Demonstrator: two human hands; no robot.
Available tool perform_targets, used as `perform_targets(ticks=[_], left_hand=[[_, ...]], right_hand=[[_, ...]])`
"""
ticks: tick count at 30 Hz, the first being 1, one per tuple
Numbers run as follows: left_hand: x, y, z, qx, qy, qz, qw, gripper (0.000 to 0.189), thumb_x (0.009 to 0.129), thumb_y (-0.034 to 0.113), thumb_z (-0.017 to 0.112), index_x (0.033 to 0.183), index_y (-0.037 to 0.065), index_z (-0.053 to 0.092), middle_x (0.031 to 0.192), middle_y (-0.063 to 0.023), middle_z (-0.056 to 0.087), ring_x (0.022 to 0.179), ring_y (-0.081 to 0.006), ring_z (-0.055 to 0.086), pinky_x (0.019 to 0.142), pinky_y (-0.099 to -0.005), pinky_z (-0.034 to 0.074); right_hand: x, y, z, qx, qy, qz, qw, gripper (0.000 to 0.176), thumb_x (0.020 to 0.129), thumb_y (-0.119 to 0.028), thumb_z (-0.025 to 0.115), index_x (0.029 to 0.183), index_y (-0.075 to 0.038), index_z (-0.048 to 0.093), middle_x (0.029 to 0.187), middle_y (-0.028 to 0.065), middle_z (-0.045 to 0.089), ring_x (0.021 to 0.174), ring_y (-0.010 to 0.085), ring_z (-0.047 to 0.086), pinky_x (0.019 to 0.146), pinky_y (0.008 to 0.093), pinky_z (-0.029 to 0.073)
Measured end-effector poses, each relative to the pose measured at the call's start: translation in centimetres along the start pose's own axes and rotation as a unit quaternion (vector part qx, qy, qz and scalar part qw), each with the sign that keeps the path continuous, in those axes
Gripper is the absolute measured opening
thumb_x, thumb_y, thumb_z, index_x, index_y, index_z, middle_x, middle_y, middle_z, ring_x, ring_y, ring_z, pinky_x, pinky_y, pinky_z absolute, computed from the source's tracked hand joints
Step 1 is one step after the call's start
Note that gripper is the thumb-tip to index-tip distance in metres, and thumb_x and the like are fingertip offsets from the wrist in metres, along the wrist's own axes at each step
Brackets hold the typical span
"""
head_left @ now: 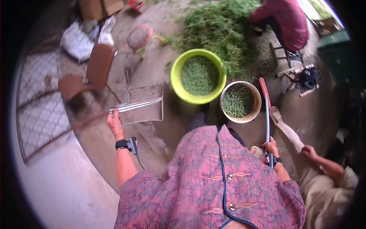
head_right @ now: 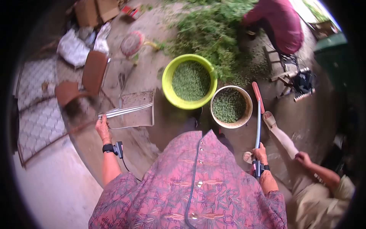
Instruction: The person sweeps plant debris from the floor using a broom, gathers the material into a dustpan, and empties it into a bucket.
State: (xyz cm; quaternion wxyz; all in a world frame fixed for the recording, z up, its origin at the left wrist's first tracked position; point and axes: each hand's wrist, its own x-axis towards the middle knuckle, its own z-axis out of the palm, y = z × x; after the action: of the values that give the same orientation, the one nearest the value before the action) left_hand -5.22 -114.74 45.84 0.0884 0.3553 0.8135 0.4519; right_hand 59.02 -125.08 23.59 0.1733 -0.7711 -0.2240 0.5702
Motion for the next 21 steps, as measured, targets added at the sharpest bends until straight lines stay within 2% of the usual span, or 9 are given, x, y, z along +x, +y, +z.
perform_targets(ticks=[3, 4, 5, 7, 9, 11, 13, 17, 21], left_hand=[[-6.8, -6.4, -3.7, -0.027, 0.049, -0.061, 0.997, 0.027, 0.079, 0.025, 0.064, 0.065, 0.004, 0.052, 0.054, 0.0023, 0.045, 0.047, -0.0066, 0.039, 0.043, -0.0233, 0.032], [-9.6, -7.5, -4.4, -0.029, 0.057, -0.086, 0.994, 0.028, 0.079, 0.024, 0.064, 0.064, 0.004, 0.052, 0.054, 0.0020, 0.045, 0.047, -0.0066, 0.039, 0.043, -0.0233, 0.032], [-12.1, -8.5, -5.3, -0.029, 0.065, -0.109, 0.991, 0.028, 0.078, 0.024, 0.064, 0.064, 0.004, 0.051, 0.055, 0.0017, 0.045, 0.047, -0.0066, 0.039, 0.043, -0.0233, 0.032], [-16.1, -10.8, -7.0, -0.029, 0.101, -0.144, 0.984, 0.027, 0.078, 0.021, 0.065, 0.063, 0.004, 0.050, 0.054, 0.0011, 0.046, 0.047, -0.0067, 0.039, 0.042, -0.0232, 0.031], [-20.0, -12.8, -8.4, -0.032, 0.126, -0.214, 0.968, 0.025, 0.077, 0.019, 0.064, 0.062, 0.004, 0.051, 0.054, 0.0010, 0.046, 0.045, -0.0067, 0.039, 0.041, -0.0227, 0.031], [-23.4, -15.7, -9.8, -0.034, 0.155, -0.242, 0.957, 0.022, 0.077, 0.018, 0.064, 0.064, 0.004, 0.053, 0.053, 0.0008, 0.047, 0.044, -0.0066, 0.040, 0.039, -0.0224, 0.031], [-26.0, -18.4, -10.6, -0.042, 0.179, -0.293, 0.938, 0.020, 0.077, 0.018, 0.064, 0.067, 0.002, 0.056, 0.053, 0.0003, 0.048, 0.044, -0.0061, 0.041, 0.039, -0.0222, 0.032], [-32.8, -24.7, -11.5, -0.083, 0.230, -0.369, 0.897, 0.018, 0.078, 0.017, 0.063, 0.074, 0.000, 0.060, 0.055, -0.0008, 0.050, 0.044, -0.0073, 0.044, 0.039, -0.0212, 0.033], [-39.5, -26.9, -11.6, -0.116, 0.280, -0.447, 0.841, 0.020, 0.078, 0.018, 0.064, 0.076, -0.001, 0.062, 0.057, -0.0008, 0.052, 0.046, -0.0078, 0.045, 0.042, -0.0219, 0.034]], right_hand=[[-1.2, -4.0, -1.6, -0.103, 0.015, -0.017, 0.994, 0.023, 0.066, -0.002, 0.062, 0.086, -0.001, 0.051, 0.063, 0.0078, 0.055, 0.052, 0.0165, 0.053, 0.046, 0.0319, 0.044], [9.5, 5.5, -3.6, -0.074, -0.020, -0.102, 0.992, 0.022, 0.069, -0.010, 0.063, 0.086, -0.001, 0.051, 0.060, 0.0051, 0.052, 0.050, 0.0161, 0.050, 0.047, 0.0318, 0.042], [-1.0, -4.2, -2.5, -0.092, -0.045, -0.016, 0.995, 0.022, 0.072, -0.016, 0.062, 0.085, -0.002, 0.051, 0.058, 0.0022, 0.048, 0.051, 0.0143, 0.048, 0.048, 0.0301, 0.040], [2.6, 8.2, -30.0, -0.404, -0.138, -0.313, 0.849, 0.010, 0.073, 0.004, 0.052, 0.078, -0.001, 0.060, 0.072, 0.0091, 0.060, 0.063, 0.0161, 0.059, 0.057, 0.0287, 0.048], [0.6, 6.4, -28.1, -0.390, -0.152, -0.357, 0.835, 0.011, 0.072, 0.001, 0.051, 0.080, 0.001, 0.060, 0.066, 0.0080, 0.059, 0.062, 0.0152, 0.058, 0.057, 0.0285, 0.047], [-4.1, 4.1, -23.0, -0.474, -0.009, -0.429, 0.769, 0.021, 0.072, -0.010, 0.056, 0.092, -0.003, 0.056, 0.061, 0.0024, 0.055, 0.055, 0.0120, 0.055, 0.053, 0.0260, 0.045], [-7.2, -7.0, -4.2, -0.229, 0.040, -0.108, 0.967, 0.020, 0.069, -0.007, 0.051, 0.086, 0.001, 0.057, 0.058, 0.0044, 0.054, 0.049, 0.0138, 0.051, 0.043, 0.0287, 0.040], [-6.9, -6.1, -3.0, -0.257, 0.050, -0.230, 0.937, 0.016, 0.070, -0.006, 0.051, 0.086, -0.001, 0.052, 0.056, 0.0021, 0.050, 0.040, 0.0109, 0.044, 0.038, 0.0262, 0.037], [-9.6, -10.2, 1.8, -0.320, 0.004, -0.313, 0.894, 0.038, 0.070, -0.004, 0.051, 0.107, 0.000, 0.049, 0.059, 0.0050, 0.048, 0.040, 0.0123, 0.045, 0.036, 0.0288, 0.038]])
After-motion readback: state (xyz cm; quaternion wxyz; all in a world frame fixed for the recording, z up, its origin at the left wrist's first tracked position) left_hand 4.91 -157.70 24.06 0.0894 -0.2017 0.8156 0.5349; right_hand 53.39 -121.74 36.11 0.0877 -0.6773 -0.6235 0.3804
